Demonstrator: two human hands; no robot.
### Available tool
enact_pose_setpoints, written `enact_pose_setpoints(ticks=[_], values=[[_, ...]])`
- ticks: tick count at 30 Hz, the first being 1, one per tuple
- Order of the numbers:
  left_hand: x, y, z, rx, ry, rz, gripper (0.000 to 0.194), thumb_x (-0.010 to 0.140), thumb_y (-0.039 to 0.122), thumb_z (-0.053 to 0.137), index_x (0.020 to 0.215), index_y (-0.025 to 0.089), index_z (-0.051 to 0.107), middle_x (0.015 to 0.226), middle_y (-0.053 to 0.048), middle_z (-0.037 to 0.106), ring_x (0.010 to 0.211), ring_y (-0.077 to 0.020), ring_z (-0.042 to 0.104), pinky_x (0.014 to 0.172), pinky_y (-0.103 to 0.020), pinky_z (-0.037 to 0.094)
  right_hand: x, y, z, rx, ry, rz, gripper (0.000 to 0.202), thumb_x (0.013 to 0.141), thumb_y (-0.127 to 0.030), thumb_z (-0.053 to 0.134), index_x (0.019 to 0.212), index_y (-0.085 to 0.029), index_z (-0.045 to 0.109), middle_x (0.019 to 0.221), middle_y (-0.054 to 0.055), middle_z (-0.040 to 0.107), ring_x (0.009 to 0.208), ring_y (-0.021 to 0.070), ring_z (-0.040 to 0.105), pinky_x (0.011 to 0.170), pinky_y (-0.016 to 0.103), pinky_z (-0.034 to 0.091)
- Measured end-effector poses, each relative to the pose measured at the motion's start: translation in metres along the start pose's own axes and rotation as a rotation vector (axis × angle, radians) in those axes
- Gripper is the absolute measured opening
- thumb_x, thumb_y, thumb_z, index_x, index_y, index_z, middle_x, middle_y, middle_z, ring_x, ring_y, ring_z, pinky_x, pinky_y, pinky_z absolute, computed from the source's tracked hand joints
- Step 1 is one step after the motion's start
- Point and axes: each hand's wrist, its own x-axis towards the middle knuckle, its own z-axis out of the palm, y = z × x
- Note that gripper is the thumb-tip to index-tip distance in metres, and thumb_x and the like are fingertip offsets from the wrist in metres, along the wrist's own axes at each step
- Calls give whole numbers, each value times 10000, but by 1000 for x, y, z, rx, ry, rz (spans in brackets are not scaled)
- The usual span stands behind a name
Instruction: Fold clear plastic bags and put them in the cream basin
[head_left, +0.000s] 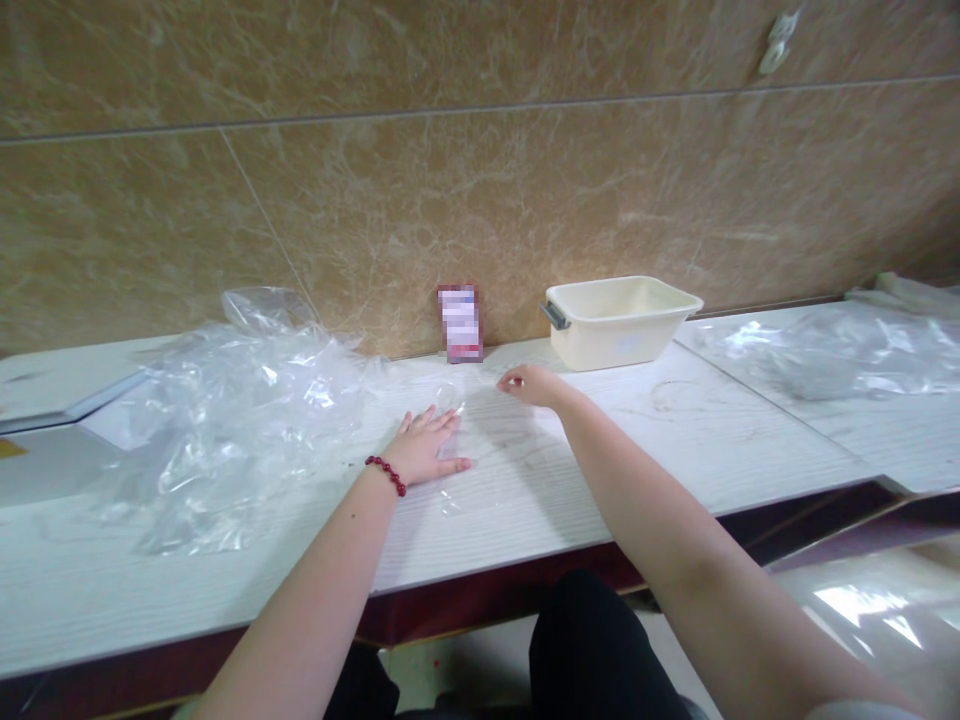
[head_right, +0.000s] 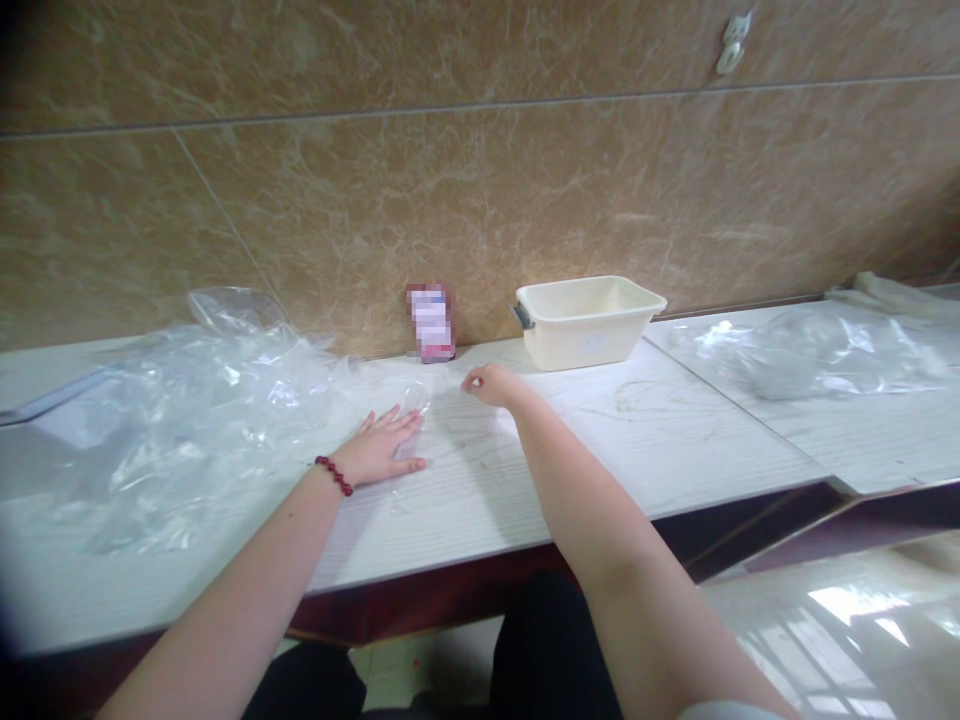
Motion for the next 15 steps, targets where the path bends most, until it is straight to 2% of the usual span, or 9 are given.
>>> enact_pose_setpoints(ticks=[2, 5, 9, 15], values=[[0, 0, 0, 2, 11, 8, 810, 628, 688, 268, 1282, 219, 177, 1358, -52, 133, 1230, -278, 24, 942, -501, 22, 1, 13, -4, -81, 129, 215, 283, 774, -272, 378, 937, -191, 594, 880, 51, 608, 795, 146, 537, 691, 215, 374], [1, -1, 2, -1, 26, 17, 792, 655, 671, 241, 1291, 212, 138, 1361, -52, 112, 1233, -258, 4, 950, -483, 11, 1, 30, -5, -171, 132, 408, 275, 746, -245, 402, 910, -161, 606, 893, 93, 605, 839, 187, 538, 714, 252, 385], [1, 1, 5, -12, 7, 57, 748, 689, 645, 209, 1290, 205, 145, 1357, -47, 128, 1235, -245, 23, 956, -468, 2, 2, 39, 0, -181, 81, 435, 269, 693, -298, 467, 855, -155, 627, 868, 111, 609, 824, 211, 547, 699, 278, 401], [3, 3, 2, -31, 55, 59, 681, 720, 608, 208, 1283, 226, 170, 1356, -39, 134, 1238, -222, 33, 964, -452, 18, 2, 34, 5, -161, 40, 443, 236, 647, -282, 529, 813, -150, 632, 834, 110, 617, 788, 202, 562, 676, 261, 409]])
